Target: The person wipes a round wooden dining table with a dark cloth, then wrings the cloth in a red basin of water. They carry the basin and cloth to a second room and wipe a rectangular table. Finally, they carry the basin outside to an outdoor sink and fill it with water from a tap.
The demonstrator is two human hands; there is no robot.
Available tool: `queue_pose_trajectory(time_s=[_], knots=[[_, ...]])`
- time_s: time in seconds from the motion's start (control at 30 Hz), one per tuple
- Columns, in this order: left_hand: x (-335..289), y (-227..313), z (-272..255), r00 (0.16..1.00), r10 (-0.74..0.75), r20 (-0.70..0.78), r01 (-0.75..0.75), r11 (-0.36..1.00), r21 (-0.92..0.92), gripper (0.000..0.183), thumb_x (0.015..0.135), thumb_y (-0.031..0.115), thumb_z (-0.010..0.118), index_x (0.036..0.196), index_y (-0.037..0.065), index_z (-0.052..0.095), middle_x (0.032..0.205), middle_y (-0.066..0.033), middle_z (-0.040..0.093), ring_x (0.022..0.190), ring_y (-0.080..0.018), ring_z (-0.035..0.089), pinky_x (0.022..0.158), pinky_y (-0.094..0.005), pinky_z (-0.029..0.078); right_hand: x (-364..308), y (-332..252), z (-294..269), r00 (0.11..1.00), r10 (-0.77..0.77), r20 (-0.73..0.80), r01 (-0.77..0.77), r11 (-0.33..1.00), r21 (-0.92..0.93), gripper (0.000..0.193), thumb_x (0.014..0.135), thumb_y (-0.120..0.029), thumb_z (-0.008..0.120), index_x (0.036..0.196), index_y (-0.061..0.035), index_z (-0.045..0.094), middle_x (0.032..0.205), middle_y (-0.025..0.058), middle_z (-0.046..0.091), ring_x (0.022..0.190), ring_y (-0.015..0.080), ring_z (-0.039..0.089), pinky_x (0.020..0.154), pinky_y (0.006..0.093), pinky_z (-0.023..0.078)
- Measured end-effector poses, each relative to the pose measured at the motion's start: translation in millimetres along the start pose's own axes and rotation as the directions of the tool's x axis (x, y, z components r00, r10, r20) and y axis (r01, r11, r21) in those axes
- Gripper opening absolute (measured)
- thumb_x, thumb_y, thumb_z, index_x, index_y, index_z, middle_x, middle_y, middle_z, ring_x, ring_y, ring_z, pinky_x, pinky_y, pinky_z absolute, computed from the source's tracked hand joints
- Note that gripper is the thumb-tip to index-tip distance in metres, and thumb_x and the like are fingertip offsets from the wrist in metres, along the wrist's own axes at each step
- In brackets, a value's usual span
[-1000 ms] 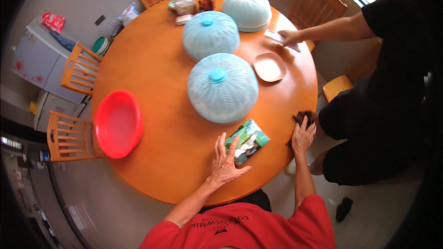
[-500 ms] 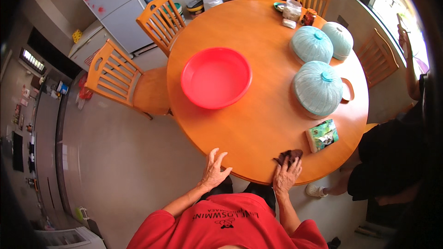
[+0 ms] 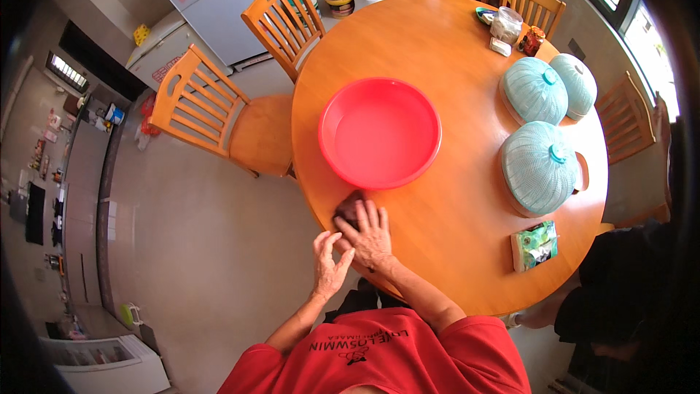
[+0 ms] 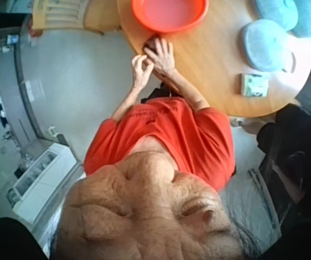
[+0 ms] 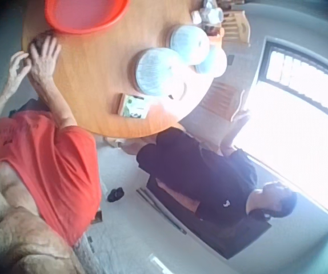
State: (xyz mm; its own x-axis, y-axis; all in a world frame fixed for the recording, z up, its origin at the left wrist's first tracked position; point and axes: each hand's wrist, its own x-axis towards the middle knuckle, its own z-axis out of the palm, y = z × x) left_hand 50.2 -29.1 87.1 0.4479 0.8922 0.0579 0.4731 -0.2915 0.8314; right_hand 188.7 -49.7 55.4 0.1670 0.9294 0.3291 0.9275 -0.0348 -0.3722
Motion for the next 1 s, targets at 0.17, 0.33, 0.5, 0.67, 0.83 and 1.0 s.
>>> queue_pose_trajectory(time_s=[0.17,0.33,0.5,0.67,0.83,1.0], knots=[[43.3,1.4,-7.7,0.989,-0.014,-0.149,0.016,1.000,0.012,0.041,0.080,0.022,0.069,0.115,0.006,0.053,0.125,-0.0178,0.041,0.116,-0.0331,0.042,0.098,-0.0423,0.036,-6.7,-0.3,-16.1,0.901,-0.378,0.213,0.358,0.925,0.126,0.034,0.078,-0.038,0.059,0.105,-0.0186,0.062,0.137,0.0108,0.039,0.126,0.0329,0.035,0.104,0.0513,0.026],[80.5,-0.5,-13.6,0.998,-0.024,-0.056,0.023,1.000,-0.013,0.041,0.081,0.023,0.067,0.117,0.010,0.053,0.129,-0.0078,0.039,0.117,-0.0236,0.042,0.091,-0.0406,0.040,-58.0,34.9,-46.6,0.882,-0.410,0.235,0.352,0.902,0.250,0.030,0.081,-0.038,0.059,0.108,-0.0236,0.059,0.137,0.0046,0.041,0.124,0.0267,0.038,0.103,0.0473,0.028],[125.4,-7.5,-15.7,1.000,-0.022,0.022,0.023,0.997,-0.075,0.045,0.082,0.023,0.067,0.120,0.008,0.049,0.126,-0.0094,0.041,0.113,-0.0243,0.045,0.088,-0.0401,0.041,-98.7,47.6,-84.3,0.972,0.087,0.219,-0.086,0.996,-0.011,0.034,0.074,-0.034,0.066,0.105,-0.0241,0.062,0.135,0.0045,0.042,0.124,0.0264,0.037,0.103,0.0476,0.025],[177.5,-19.8,-23.9,0.987,0.060,0.148,-0.031,0.981,-0.192,0.049,0.083,0.024,0.067,0.123,0.005,0.045,0.125,-0.0111,0.040,0.110,-0.0251,0.045,0.085,-0.0378,0.044,-125.5,20.1,-62.6,0.780,0.602,-0.168,-0.621,0.718,-0.315,0.037,0.076,-0.026,0.062,0.112,-0.0204,0.062,0.137,0.0098,0.039,0.123,0.0308,0.034,0.100,0.0491,0.026],[220.9,-32.3,-43.7,0.924,0.158,0.348,-0.074,0.967,-0.243,0.052,0.081,0.024,0.068,0.123,0.003,0.044,0.121,-0.0145,0.045,0.103,-0.0263,0.052,0.079,-0.0375,0.048,-107.2,-47.2,-7.5,0.622,0.703,-0.344,-0.763,0.446,-0.468,0.041,0.079,-0.017,0.057,0.120,-0.0145,0.056,0.135,0.0191,0.038,0.113,0.0364,0.038,0.092,0.0474,0.031],[249.5,-38.8,-69.4,0.827,0.184,0.531,-0.095,0.977,-0.191,0.052,0.081,0.022,0.068,0.124,0.004,0.044,0.120,-0.0125,0.048,0.097,-0.0238,0.056,0.075,-0.0359,0.050,-74.6,-90.8,12.7,0.706,0.651,-0.278,-0.707,0.635,-0.311,0.030,0.076,-0.006,0.060,0.105,-0.0103,0.061,0.111,0.0199,0.049,0.092,0.0361,0.052,0.072,0.0424,0.044]])
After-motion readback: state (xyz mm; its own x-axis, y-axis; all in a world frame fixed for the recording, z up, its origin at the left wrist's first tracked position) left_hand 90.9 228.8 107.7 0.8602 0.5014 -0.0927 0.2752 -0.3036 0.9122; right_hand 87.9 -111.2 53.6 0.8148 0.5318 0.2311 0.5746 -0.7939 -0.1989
